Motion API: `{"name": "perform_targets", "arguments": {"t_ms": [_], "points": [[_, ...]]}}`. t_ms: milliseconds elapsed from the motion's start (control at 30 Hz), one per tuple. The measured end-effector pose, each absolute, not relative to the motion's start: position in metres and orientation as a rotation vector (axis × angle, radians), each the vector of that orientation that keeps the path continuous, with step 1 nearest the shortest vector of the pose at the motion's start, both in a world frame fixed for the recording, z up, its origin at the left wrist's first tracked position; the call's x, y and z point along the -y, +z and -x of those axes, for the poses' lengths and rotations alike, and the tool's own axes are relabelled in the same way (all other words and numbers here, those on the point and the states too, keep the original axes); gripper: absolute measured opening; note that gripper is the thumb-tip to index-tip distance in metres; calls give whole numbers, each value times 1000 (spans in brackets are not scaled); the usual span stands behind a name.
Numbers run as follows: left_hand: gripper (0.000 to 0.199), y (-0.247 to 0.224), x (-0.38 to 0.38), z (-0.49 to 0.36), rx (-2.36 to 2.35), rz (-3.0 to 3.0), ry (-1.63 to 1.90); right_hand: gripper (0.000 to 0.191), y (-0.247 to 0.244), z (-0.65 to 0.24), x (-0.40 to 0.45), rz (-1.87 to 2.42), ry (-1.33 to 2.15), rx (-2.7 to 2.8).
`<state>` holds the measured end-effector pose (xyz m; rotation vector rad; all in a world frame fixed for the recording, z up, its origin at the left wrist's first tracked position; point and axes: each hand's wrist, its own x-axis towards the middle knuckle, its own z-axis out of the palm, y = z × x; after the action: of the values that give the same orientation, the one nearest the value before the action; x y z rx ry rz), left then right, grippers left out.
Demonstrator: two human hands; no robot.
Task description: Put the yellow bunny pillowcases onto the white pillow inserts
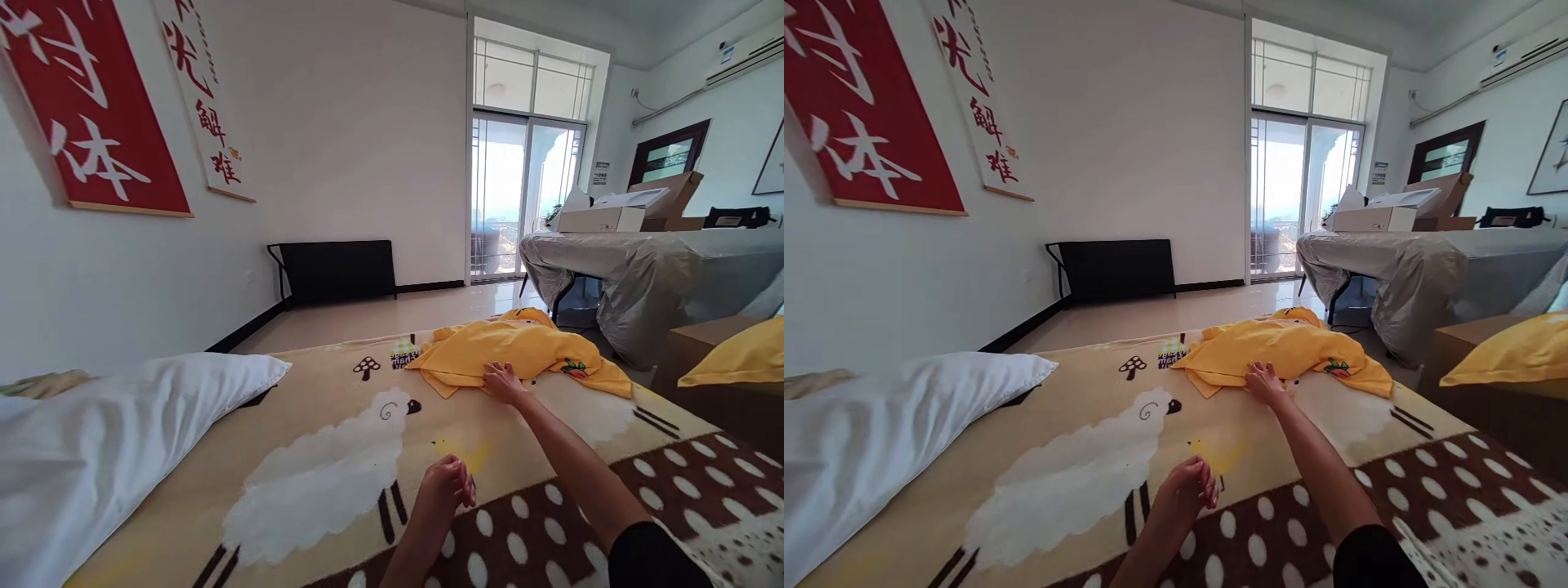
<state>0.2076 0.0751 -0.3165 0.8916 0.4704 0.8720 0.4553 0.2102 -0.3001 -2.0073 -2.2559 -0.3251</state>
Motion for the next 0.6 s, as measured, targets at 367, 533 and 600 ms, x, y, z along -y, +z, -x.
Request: {"name": "perform_targets", "arguments": {"t_ms": [367, 533, 600], "points": [[30, -316, -77, -206, -471, -890, 898, 33, -302, -452, -203, 1993, -149, 2045], [30, -312, -75, -203, -454, -896, 915, 31, -271, -454, -205, 1817, 70, 1693], [30, -310, -76, -202, -443, -898, 917, 31, -252, -460, -201, 1676, 174, 1589]]}}
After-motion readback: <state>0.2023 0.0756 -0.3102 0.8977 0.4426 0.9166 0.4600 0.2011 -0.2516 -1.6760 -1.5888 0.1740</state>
